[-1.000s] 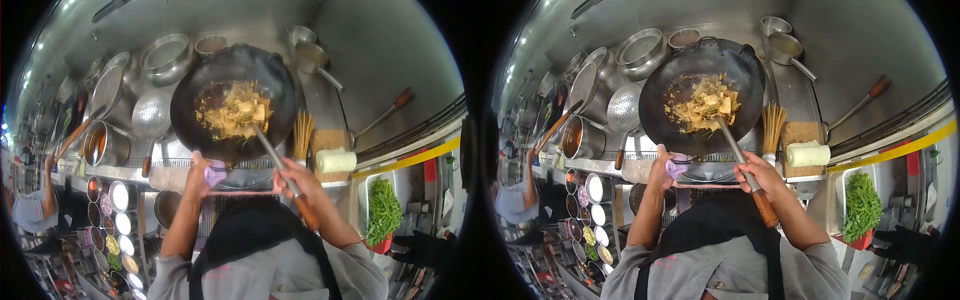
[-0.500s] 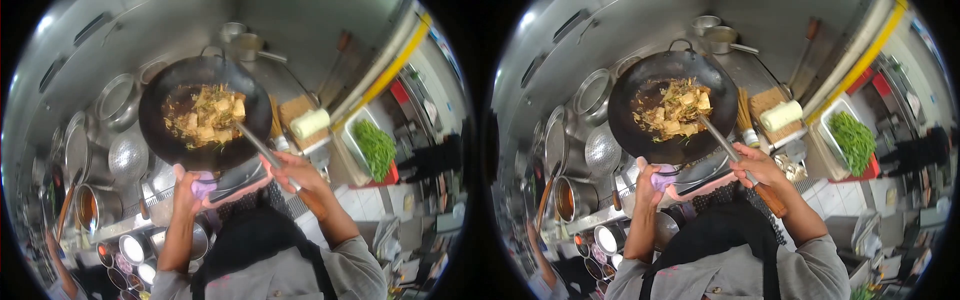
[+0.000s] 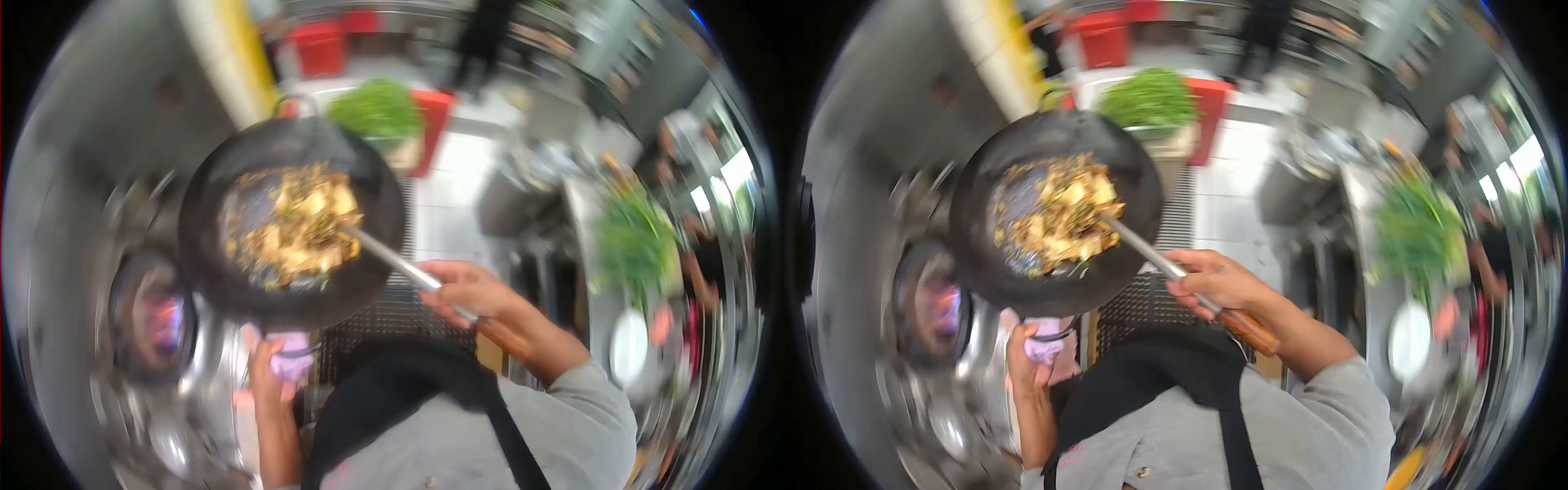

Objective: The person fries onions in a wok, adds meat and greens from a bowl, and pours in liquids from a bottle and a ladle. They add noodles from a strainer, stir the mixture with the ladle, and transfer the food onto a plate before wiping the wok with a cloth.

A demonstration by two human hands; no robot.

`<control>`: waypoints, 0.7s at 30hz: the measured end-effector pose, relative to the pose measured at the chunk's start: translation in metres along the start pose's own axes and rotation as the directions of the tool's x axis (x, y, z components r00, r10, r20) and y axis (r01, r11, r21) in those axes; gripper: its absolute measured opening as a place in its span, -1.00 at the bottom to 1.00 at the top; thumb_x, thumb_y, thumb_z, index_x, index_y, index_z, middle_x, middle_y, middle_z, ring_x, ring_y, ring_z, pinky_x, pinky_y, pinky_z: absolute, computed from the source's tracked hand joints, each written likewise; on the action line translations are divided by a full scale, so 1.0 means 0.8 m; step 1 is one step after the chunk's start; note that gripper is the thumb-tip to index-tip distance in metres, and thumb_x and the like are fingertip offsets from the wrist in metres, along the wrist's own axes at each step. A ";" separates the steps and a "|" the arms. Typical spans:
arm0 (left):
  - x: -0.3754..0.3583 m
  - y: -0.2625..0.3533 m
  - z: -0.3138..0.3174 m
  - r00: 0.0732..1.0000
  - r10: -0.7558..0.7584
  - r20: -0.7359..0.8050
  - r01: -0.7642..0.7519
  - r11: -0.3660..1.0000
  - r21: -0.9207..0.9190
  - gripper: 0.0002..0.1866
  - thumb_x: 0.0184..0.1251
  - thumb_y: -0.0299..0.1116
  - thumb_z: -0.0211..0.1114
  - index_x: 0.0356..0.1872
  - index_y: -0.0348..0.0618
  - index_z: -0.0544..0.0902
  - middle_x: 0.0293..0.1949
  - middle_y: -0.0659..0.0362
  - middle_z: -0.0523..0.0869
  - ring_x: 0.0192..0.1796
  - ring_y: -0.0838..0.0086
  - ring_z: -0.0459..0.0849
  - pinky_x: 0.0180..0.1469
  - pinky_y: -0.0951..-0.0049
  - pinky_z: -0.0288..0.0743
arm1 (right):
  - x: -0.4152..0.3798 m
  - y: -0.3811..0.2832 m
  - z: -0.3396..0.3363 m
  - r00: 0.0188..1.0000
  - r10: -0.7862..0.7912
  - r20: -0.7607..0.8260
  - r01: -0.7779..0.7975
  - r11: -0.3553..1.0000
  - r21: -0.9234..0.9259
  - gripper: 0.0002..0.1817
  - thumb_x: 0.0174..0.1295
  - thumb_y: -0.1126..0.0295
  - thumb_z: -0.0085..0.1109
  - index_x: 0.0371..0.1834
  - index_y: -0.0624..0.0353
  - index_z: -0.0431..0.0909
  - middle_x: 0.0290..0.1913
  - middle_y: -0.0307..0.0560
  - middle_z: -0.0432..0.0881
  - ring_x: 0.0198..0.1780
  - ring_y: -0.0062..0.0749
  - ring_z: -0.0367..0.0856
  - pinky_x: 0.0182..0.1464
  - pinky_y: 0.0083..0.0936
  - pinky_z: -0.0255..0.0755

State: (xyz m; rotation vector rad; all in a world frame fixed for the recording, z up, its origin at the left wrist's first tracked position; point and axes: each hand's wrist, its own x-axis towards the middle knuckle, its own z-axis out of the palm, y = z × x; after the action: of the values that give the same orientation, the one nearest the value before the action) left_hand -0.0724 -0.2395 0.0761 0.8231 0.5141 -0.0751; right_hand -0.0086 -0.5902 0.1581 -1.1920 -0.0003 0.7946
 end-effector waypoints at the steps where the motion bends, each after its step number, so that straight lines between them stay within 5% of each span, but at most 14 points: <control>1: 0.020 -0.022 0.010 0.999 0.003 0.050 -0.003 1.000 0.011 -0.76 0.21 -0.39 0.20 -0.11 -0.21 0.54 -0.36 0.08 0.67 -0.50 0.33 0.71 -0.66 0.47 0.60 | -0.028 0.011 -0.018 0.999 -0.018 -0.048 0.018 1.000 -0.003 -0.37 0.28 0.55 0.08 0.44 0.34 0.19 -0.47 -0.26 0.40 -0.57 -0.64 0.39 -0.65 -0.65 0.35; 4: 0.072 -0.086 0.083 0.960 -0.204 0.189 0.189 0.977 0.096 -0.82 0.24 -0.36 0.19 -0.17 -0.15 0.49 -0.43 0.03 0.66 -0.62 0.32 0.66 -0.77 0.52 0.57 | -0.114 0.042 -0.086 0.963 -0.073 -0.258 0.104 0.989 0.109 -0.44 0.28 0.57 0.07 0.38 0.26 0.28 -0.40 -0.28 0.42 -0.50 -0.68 0.40 -0.64 -0.69 0.31; 8: 0.165 -0.160 0.250 0.872 -0.343 0.349 0.244 0.923 0.297 -0.82 0.23 -0.37 0.22 -0.19 -0.15 0.50 -0.43 0.06 0.67 -0.60 0.34 0.66 -0.77 0.51 0.55 | -0.173 0.069 -0.169 0.806 -0.203 -0.557 0.353 0.919 0.177 -0.44 0.27 0.57 0.05 0.37 0.35 0.23 -0.48 -0.23 0.43 -0.60 -0.66 0.38 -0.67 -0.65 0.33; 9: 0.064 -0.079 0.149 0.859 -0.371 0.354 0.268 0.914 0.305 -0.82 0.23 -0.37 0.22 -0.19 -0.15 0.50 -0.42 0.07 0.68 -0.59 0.34 0.67 -0.76 0.51 0.55 | -0.213 0.103 -0.013 0.799 -0.174 -0.576 0.354 0.910 0.215 -0.44 0.28 0.57 0.05 0.37 0.34 0.23 -0.48 -0.24 0.43 -0.60 -0.66 0.38 -0.67 -0.66 0.33; 13: 0.083 -0.144 0.238 0.681 -0.583 0.444 0.323 0.783 0.533 -0.80 0.24 -0.38 0.22 -0.13 -0.09 0.49 -0.41 0.11 0.68 -0.57 0.36 0.67 -0.74 0.51 0.56 | -0.289 0.136 -0.015 0.599 -0.165 -0.784 0.558 0.788 0.260 -0.45 0.28 0.59 0.09 0.36 0.32 0.25 -0.38 -0.22 0.46 -0.55 -0.68 0.40 -0.68 -0.71 0.30; 14: 0.089 -0.148 0.255 0.603 -0.669 0.434 0.363 0.715 0.597 -0.68 0.21 -0.50 0.13 -0.03 0.06 0.37 -0.35 0.18 0.58 -0.42 0.33 0.67 -0.59 0.30 0.60 | -0.306 0.137 -0.001 0.547 -0.168 -0.820 0.598 0.764 0.242 -0.45 0.26 0.61 0.11 0.35 0.33 0.26 -0.32 -0.18 0.49 -0.54 -0.69 0.40 -0.69 -0.73 0.29; 17: 0.073 -0.182 0.298 0.491 -0.733 0.470 0.339 0.659 0.672 -0.70 0.23 -0.49 0.11 -0.02 0.00 0.38 -0.36 0.13 0.59 -0.41 0.31 0.67 -0.51 0.27 0.64 | -0.356 0.155 0.043 0.361 -0.171 -0.917 0.702 0.697 0.147 -0.45 0.28 0.57 0.12 0.35 0.29 0.25 -0.34 -0.20 0.47 -0.52 -0.69 0.40 -0.67 -0.71 0.29; 21: 0.034 -0.232 0.359 0.389 -0.707 0.590 0.210 0.692 0.690 -0.95 0.26 -0.42 0.16 -0.30 -0.12 0.53 -0.42 0.14 0.64 -0.48 0.34 0.67 -0.51 0.36 0.60 | -0.419 0.191 0.062 0.122 -0.154 -0.981 0.781 0.625 -0.001 -0.35 0.26 0.61 0.10 0.42 0.33 0.11 -0.24 -0.05 0.50 -0.49 -0.64 0.43 -0.68 -0.70 0.29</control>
State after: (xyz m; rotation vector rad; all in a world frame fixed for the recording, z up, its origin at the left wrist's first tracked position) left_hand 0.0208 -0.5687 0.0990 1.0188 -0.2565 -1.1942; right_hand -0.3586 -0.7122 0.1858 -0.8204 0.7463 -0.6682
